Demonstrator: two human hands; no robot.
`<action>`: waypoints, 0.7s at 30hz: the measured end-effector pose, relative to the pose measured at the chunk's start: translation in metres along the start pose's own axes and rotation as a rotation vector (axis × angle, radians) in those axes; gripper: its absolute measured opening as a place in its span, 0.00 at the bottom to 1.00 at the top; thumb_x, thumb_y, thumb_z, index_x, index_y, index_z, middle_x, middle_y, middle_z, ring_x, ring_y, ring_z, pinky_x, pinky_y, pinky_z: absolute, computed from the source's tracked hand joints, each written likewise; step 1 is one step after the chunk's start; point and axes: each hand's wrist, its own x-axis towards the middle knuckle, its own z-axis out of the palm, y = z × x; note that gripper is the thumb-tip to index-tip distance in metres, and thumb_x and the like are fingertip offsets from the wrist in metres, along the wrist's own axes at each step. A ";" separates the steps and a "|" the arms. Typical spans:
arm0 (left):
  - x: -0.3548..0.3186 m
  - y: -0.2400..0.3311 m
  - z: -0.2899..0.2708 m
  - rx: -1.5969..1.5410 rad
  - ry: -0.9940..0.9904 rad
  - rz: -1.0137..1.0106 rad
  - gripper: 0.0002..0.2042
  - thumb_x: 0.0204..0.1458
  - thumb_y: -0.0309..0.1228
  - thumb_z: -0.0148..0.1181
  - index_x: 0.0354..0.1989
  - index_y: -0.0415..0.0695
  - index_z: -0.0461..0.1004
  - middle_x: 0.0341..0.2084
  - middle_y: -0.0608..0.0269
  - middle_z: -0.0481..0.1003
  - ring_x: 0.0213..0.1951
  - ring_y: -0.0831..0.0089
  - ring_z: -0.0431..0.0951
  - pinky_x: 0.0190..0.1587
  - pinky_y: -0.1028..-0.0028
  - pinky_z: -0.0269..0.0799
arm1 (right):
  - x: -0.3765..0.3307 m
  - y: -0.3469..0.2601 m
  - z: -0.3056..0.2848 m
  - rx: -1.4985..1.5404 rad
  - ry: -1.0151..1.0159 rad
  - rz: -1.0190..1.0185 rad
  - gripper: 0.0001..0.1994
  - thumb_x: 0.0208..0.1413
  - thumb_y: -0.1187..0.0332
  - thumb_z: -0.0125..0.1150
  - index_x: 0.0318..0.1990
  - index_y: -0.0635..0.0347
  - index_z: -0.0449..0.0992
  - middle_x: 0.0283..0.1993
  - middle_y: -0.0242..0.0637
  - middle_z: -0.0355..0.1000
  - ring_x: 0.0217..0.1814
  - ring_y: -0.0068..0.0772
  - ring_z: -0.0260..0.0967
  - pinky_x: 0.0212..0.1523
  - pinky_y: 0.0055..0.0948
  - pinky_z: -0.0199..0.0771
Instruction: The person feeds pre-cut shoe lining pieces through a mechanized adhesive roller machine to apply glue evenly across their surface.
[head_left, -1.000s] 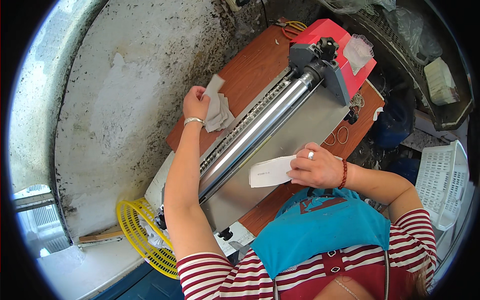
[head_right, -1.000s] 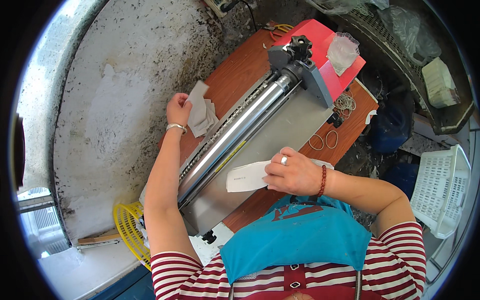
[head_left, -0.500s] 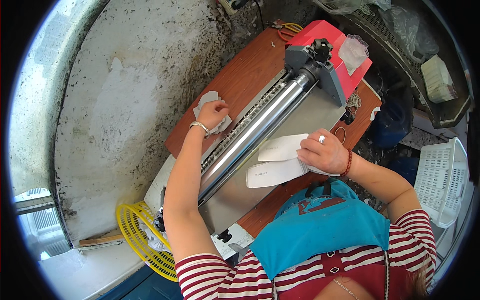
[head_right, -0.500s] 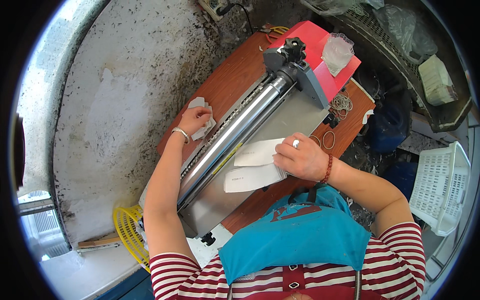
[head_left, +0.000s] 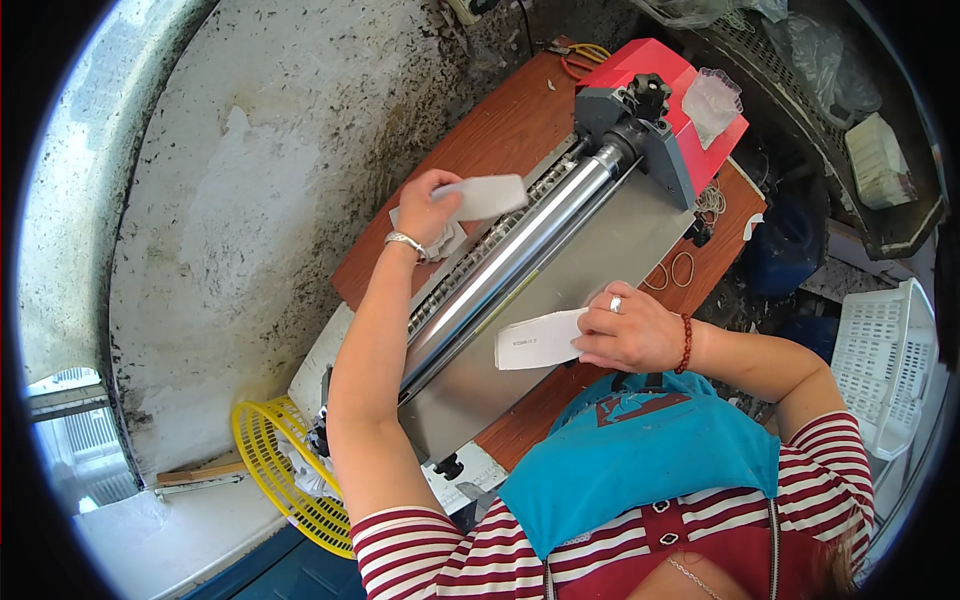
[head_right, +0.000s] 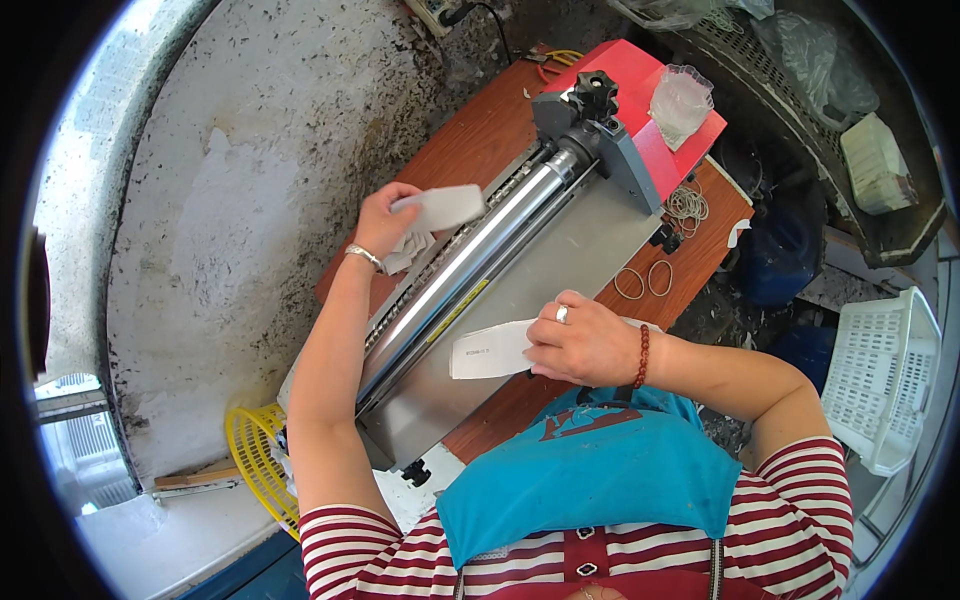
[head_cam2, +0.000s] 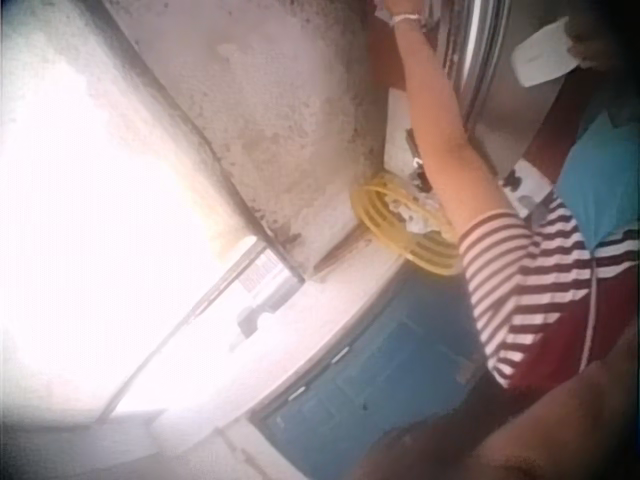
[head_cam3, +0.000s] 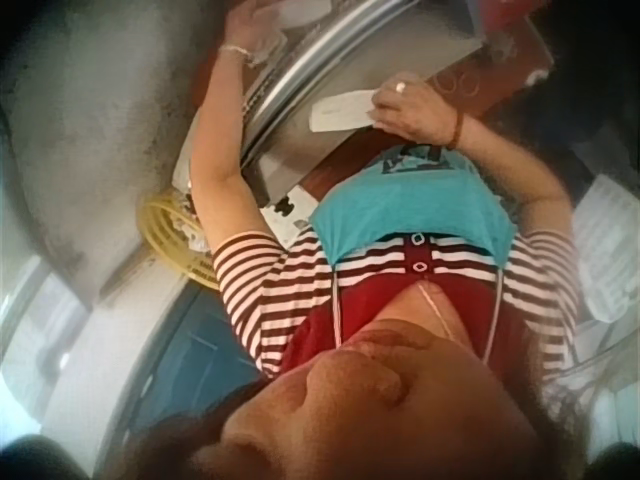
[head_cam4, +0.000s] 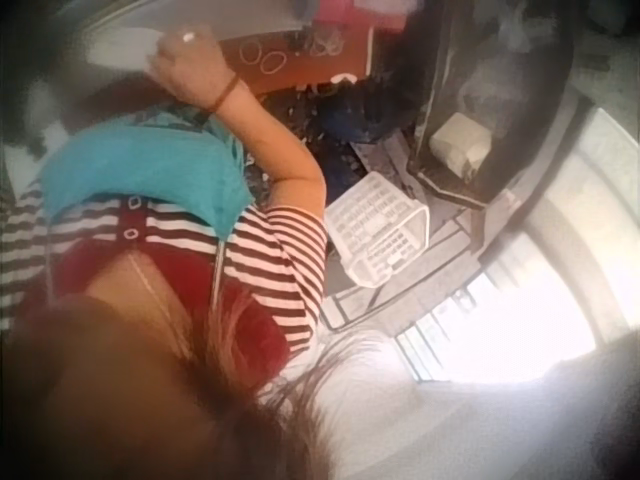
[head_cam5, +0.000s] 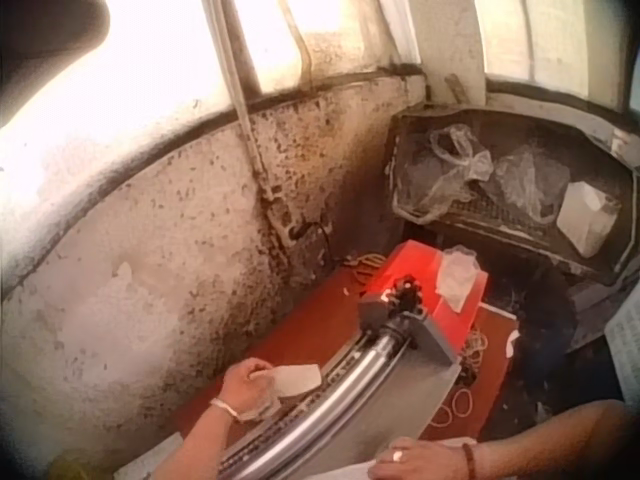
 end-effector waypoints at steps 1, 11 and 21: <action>0.002 -0.005 -0.008 0.113 0.148 0.039 0.10 0.44 0.27 0.60 0.36 0.42 0.76 0.34 0.60 0.77 0.36 0.70 0.77 0.41 0.71 0.72 | -0.001 -0.001 0.002 0.001 -0.001 0.000 0.10 0.45 0.64 0.66 0.34 0.55 0.74 0.34 0.31 0.66 0.39 0.32 0.67 0.43 0.33 0.64; -0.011 -0.052 -0.018 0.961 -0.042 -0.163 0.16 0.48 0.29 0.58 0.47 0.49 0.73 0.41 0.56 0.75 0.42 0.58 0.76 0.47 0.61 0.72 | -0.014 0.020 -0.019 -0.265 0.098 -0.017 0.08 0.41 0.69 0.59 0.31 0.58 0.72 0.33 0.33 0.67 0.37 0.30 0.69 0.37 0.30 0.66; -0.016 0.032 0.026 0.005 -0.352 -0.182 0.13 0.51 0.34 0.59 0.41 0.40 0.75 0.32 0.66 0.75 0.33 0.81 0.71 0.38 0.78 0.69 | -0.005 0.037 -0.010 -0.359 0.115 0.078 0.07 0.39 0.69 0.60 0.29 0.56 0.71 0.30 0.30 0.63 0.34 0.29 0.66 0.35 0.31 0.64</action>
